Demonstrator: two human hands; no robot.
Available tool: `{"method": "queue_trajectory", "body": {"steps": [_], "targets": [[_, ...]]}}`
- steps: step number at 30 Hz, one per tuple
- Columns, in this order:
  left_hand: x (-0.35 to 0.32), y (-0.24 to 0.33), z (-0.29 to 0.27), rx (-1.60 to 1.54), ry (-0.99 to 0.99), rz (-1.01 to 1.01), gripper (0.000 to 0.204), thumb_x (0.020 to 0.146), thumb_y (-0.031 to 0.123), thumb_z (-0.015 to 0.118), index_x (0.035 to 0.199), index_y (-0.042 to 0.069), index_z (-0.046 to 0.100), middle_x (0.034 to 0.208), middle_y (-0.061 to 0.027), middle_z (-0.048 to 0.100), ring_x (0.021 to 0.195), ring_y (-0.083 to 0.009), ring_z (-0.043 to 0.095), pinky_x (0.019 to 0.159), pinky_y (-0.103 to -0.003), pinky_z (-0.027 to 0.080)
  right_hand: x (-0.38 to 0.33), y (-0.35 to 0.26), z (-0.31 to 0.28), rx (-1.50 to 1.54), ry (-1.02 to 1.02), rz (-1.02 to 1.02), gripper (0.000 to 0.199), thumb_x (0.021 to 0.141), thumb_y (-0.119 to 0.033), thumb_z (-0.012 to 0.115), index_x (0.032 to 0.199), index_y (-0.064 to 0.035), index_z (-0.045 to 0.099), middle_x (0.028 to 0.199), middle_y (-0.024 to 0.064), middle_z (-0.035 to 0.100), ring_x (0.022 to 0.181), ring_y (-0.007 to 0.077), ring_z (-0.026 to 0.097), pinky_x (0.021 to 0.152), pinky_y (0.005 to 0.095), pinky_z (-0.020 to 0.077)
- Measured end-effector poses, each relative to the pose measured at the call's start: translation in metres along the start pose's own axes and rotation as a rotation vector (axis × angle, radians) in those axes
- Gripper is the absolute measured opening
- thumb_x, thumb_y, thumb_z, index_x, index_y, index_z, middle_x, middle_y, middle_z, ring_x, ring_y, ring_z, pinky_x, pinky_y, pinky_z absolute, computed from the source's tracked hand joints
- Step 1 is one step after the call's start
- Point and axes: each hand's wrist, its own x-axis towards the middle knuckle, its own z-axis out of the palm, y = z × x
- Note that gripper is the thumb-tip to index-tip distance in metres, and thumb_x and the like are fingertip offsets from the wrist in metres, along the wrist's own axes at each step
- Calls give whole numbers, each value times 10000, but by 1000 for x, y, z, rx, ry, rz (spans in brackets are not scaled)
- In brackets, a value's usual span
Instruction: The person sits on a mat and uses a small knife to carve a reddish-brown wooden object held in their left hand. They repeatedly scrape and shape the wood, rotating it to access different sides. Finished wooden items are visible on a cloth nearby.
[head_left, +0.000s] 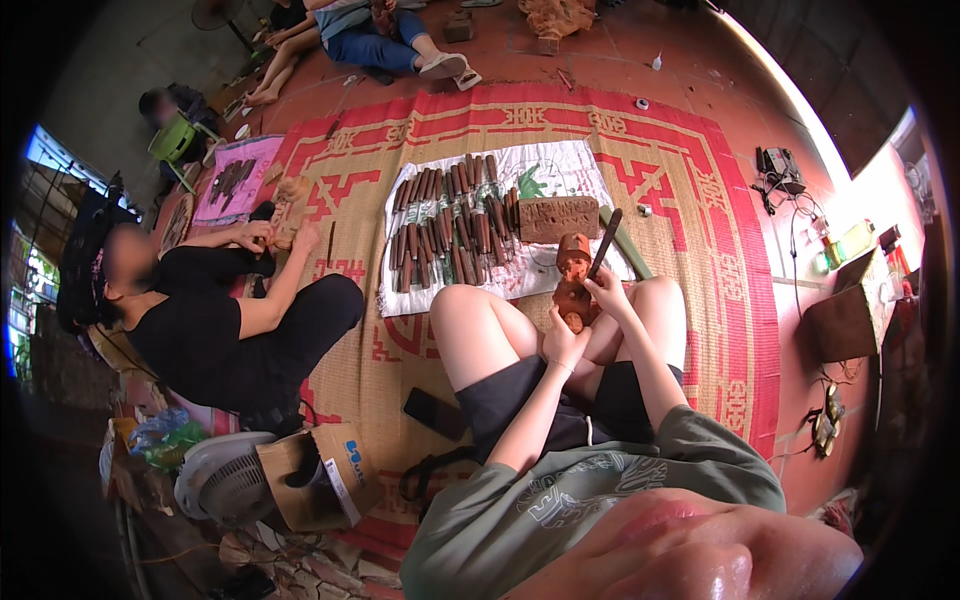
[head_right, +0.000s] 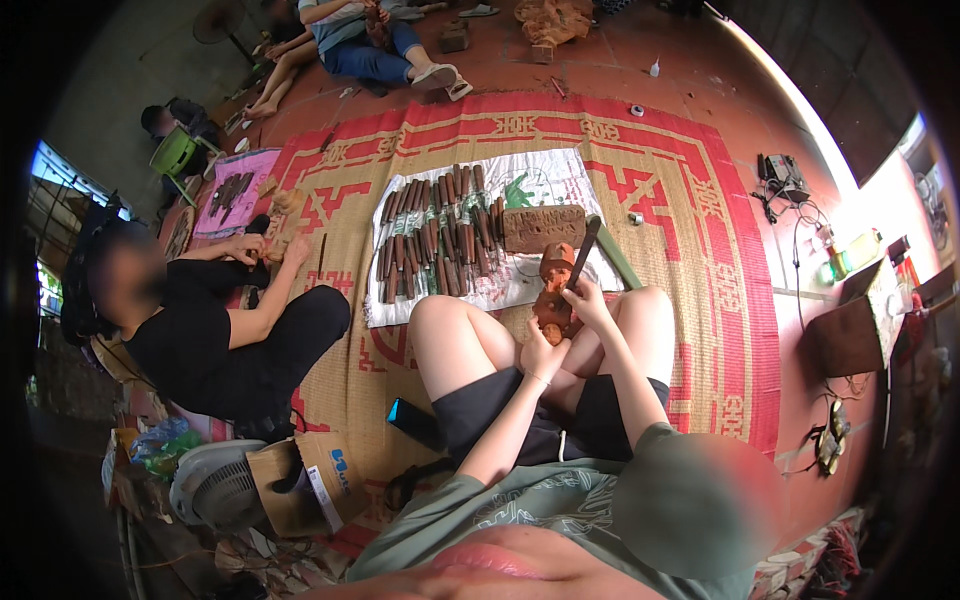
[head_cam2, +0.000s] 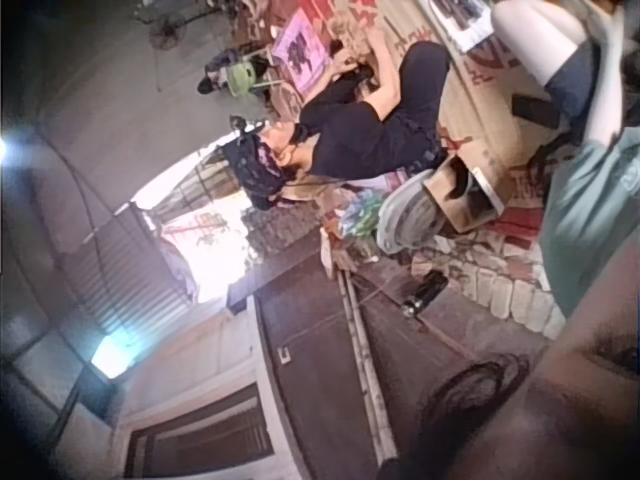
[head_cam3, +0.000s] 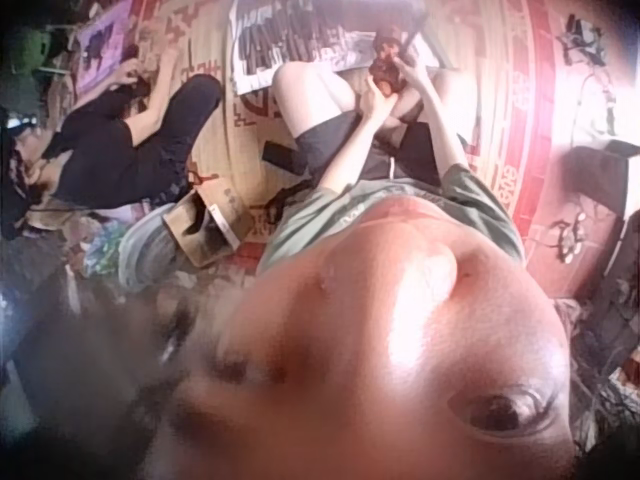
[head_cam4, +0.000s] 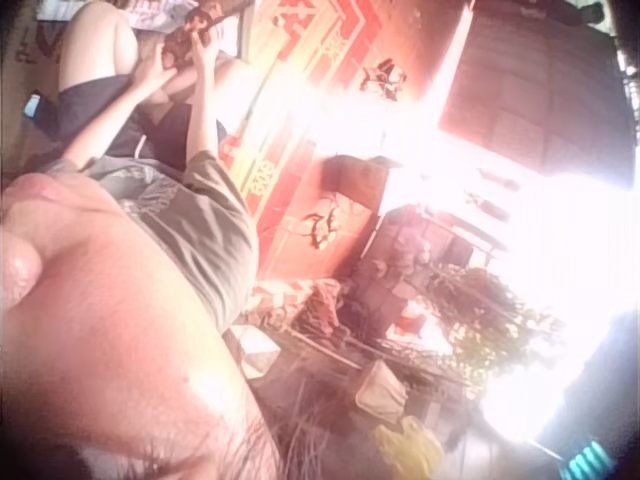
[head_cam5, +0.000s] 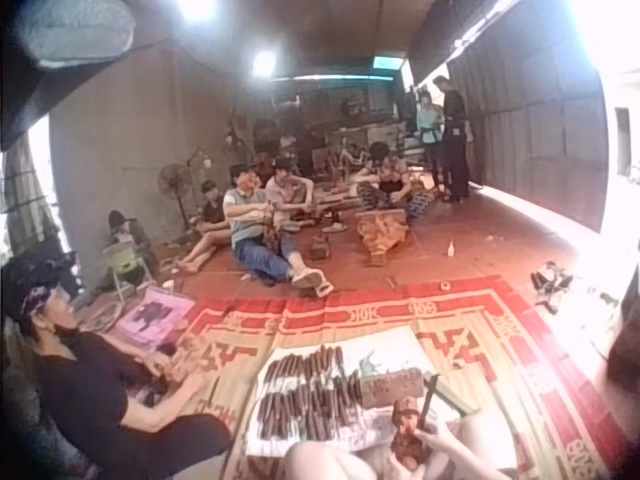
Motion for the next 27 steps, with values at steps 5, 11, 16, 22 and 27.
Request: {"method": "queue_trajectory", "body": {"steps": [5,11,16,22,27], "targets": [[1,-6,-2,-32,47,35,729,642,309,656,1229,58,303,892,-263,600,771,-430,587,679,-499,462,-5,-37,-1,-140,-140,202,126,793,-76,624,843,27,572,623,55,555,519,68,505,431,284,419],[2,-2,-5,-24,18,20,730,641,301,660,1232,64,304,909,-267,598,785,-431,587,689,-497,462,-1,-19,7,-35,93,54,122,819,-57,594,910,10,548,675,23,543,602,71,497,536,242,430],[3,-1,-3,-25,26,8,722,638,298,663,1224,70,308,880,-264,603,763,-434,588,668,-498,464,-1,-12,0,-28,-118,139,174,814,-52,603,973,13,576,726,24,571,631,67,492,561,241,428],[2,-6,-2,-32,26,6,719,627,306,679,1202,60,324,893,-243,604,776,-417,592,673,-477,471,5,-21,1,63,-7,190,204,808,-26,600,1008,5,574,800,9,586,714,76,503,630,253,441],[1,-3,-2,-8,28,23,727,633,301,661,1224,58,313,899,-260,598,774,-425,590,671,-489,467,6,-11,-3,245,-159,146,233,858,-55,559,1088,-28,537,944,17,580,880,104,546,743,259,469]]}}
